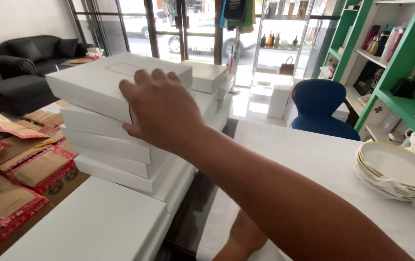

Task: Wrapping ceramic plates in protective paper and placing them into individual white boxes.

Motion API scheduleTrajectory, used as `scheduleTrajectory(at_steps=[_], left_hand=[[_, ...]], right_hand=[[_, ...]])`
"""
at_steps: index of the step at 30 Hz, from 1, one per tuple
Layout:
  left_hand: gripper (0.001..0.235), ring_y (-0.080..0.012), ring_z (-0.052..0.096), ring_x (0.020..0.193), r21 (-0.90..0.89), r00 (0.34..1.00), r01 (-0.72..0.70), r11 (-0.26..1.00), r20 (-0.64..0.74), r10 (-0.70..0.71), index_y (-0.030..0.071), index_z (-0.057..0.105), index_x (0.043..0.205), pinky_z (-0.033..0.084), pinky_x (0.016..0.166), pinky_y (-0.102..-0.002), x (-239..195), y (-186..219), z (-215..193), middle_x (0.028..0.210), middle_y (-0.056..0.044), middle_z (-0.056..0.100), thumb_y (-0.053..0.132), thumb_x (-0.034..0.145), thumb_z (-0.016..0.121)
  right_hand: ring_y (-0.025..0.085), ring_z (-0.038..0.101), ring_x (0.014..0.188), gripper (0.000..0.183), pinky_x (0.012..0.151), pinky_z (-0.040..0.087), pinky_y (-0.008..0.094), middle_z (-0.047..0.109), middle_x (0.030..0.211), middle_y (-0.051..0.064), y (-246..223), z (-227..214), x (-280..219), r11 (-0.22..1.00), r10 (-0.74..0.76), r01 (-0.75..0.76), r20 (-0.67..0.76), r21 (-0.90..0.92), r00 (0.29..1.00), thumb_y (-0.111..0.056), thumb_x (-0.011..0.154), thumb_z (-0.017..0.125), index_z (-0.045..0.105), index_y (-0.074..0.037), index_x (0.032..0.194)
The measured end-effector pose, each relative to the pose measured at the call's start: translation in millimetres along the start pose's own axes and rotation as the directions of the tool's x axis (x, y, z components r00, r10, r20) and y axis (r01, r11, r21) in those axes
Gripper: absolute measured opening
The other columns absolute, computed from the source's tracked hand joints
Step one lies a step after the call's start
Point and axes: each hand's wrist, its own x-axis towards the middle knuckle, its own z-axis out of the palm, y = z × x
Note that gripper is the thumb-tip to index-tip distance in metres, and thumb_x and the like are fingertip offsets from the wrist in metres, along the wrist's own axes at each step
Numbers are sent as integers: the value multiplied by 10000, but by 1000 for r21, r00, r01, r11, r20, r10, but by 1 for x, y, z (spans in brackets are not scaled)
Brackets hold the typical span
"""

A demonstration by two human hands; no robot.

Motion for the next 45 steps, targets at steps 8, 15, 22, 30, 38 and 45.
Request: scheduleTrajectory(at_steps=[8,15,22,30,38,45], left_hand=[[337,-396,663,861,-34,997,46,998,-58,-48,147,634,931,458,768,-521,8,-10,17,844,-162,713,462,976,524],[274,-184,626,711,-216,980,189,958,-20,-198,204,589,967,475,725,-383,15,-15,20,719,-21,663,477,973,573],[698,-195,589,893,-340,958,218,915,-105,-267,168,447,1406,480,920,-365,53,24,13,949,-27,524,582,866,601],[794,-351,643,1201,-146,806,-493,858,-447,388,65,573,1268,469,1084,-485,121,63,19,1167,-128,660,478,692,931],[790,-278,671,999,7,716,-591,807,-455,529,84,563,1154,562,882,-402,116,44,24,1064,-96,637,384,572,1005],[724,-247,560,874,258,545,-703,663,-405,734,59,528,1001,505,794,-370,112,52,28,940,-68,573,506,628,959]], right_hand=[[209,693,762,496,791,543,437,755,966,41,58,-65,-24,984,9,44,-292,172,956,-338,898,857,621,-97,1261],[368,660,975,364,765,513,433,679,1115,289,148,-143,-174,998,60,-53,-440,29,896,-130,1042,757,626,162,1217],[290,670,1078,507,790,623,374,636,1269,172,213,-111,-353,693,681,-683,103,230,725,-215,912,686,558,-56,1376],[416,695,1137,563,911,612,500,673,1282,202,225,-81,-402,451,731,-800,349,396,586,-209,845,799,623,-86,1366],[295,710,1084,229,949,503,450,771,1030,69,214,-77,-409,792,551,-547,69,271,832,-250,867,762,740,-124,1058],[280,687,1006,399,854,567,403,719,1126,110,195,-72,-395,949,298,-300,29,101,954,-180,828,833,651,-67,1164]])
